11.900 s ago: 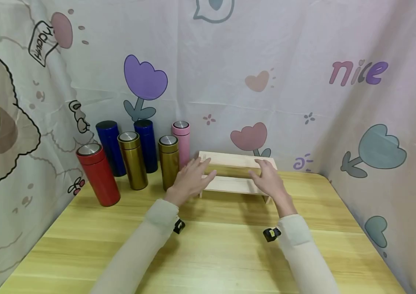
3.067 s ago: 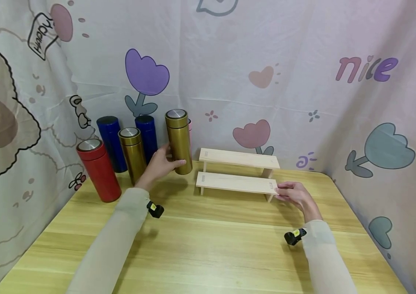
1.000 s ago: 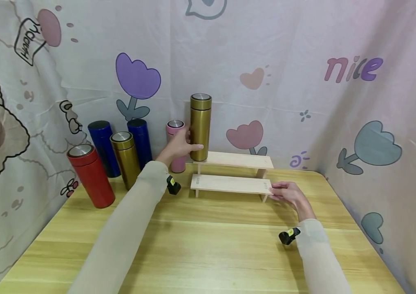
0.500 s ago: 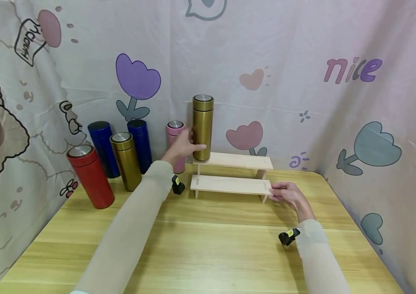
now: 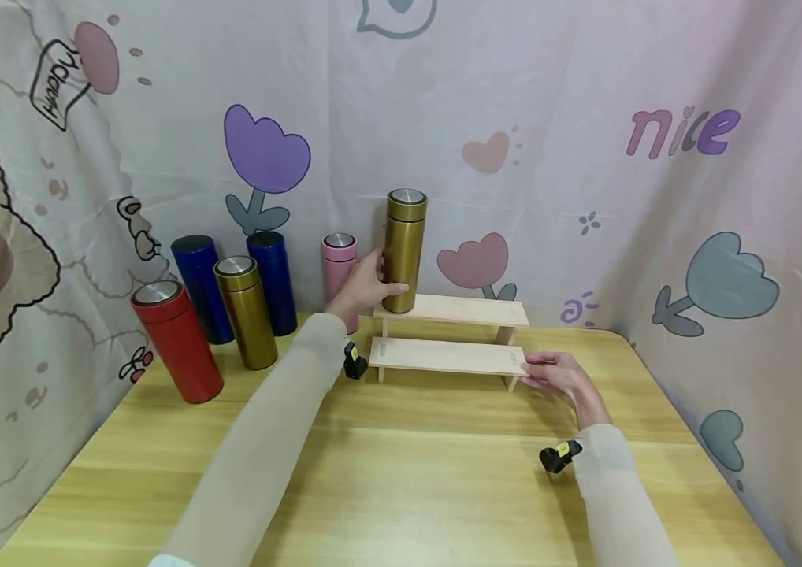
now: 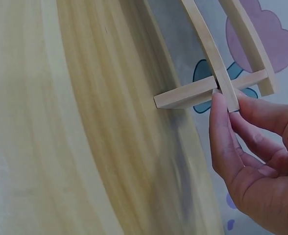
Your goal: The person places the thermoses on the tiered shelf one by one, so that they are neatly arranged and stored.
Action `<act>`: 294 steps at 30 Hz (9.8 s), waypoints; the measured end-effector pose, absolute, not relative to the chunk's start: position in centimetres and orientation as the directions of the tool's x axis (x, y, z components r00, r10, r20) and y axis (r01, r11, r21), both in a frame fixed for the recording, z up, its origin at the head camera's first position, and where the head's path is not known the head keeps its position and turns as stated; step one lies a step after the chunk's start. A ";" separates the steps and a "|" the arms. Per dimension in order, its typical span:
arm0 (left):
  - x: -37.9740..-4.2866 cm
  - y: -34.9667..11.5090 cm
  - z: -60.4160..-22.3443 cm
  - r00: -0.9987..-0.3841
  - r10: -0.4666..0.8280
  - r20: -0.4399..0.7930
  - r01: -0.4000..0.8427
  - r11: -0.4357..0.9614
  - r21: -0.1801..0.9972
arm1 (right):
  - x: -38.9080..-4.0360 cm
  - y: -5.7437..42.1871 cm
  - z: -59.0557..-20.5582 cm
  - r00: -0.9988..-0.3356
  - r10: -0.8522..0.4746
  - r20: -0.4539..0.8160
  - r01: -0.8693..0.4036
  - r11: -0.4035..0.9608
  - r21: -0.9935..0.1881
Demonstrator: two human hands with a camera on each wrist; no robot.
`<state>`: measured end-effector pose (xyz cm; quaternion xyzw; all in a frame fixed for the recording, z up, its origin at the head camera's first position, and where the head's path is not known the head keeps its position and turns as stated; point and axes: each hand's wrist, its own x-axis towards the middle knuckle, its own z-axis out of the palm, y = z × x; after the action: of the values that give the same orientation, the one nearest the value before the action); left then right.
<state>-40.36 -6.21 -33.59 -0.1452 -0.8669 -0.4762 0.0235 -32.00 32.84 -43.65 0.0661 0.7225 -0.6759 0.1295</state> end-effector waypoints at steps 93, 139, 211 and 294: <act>-41.2 -16.1 -39.3 -0.983 0.092 -0.157 -0.087 0.522 0.849 | -33.3 33.7 -42.7 -0.943 -0.144 -0.300 0.288 0.103 -0.952; -43.6 -14.0 -44.0 -0.987 -0.084 0.139 0.079 0.499 0.863 | -33.3 33.4 -43.1 -0.942 -0.115 -0.314 0.303 0.105 -0.947; -34.0 -14.8 -36.5 -0.977 0.202 0.063 0.153 0.471 0.869 | -33.0 33.0 -43.1 -0.947 -0.091 -0.309 0.299 0.106 -0.948; -33.4 -7.8 -33.5 -0.953 0.284 0.109 0.227 0.425 0.876 | -32.9 33.1 -43.7 -0.953 -0.117 -0.280 0.271 0.085 -0.959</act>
<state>-33.41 -7.84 -33.46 -0.1515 -0.8436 -0.5144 -0.0277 -32.86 33.08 -43.68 0.0532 0.7225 -0.6742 0.1439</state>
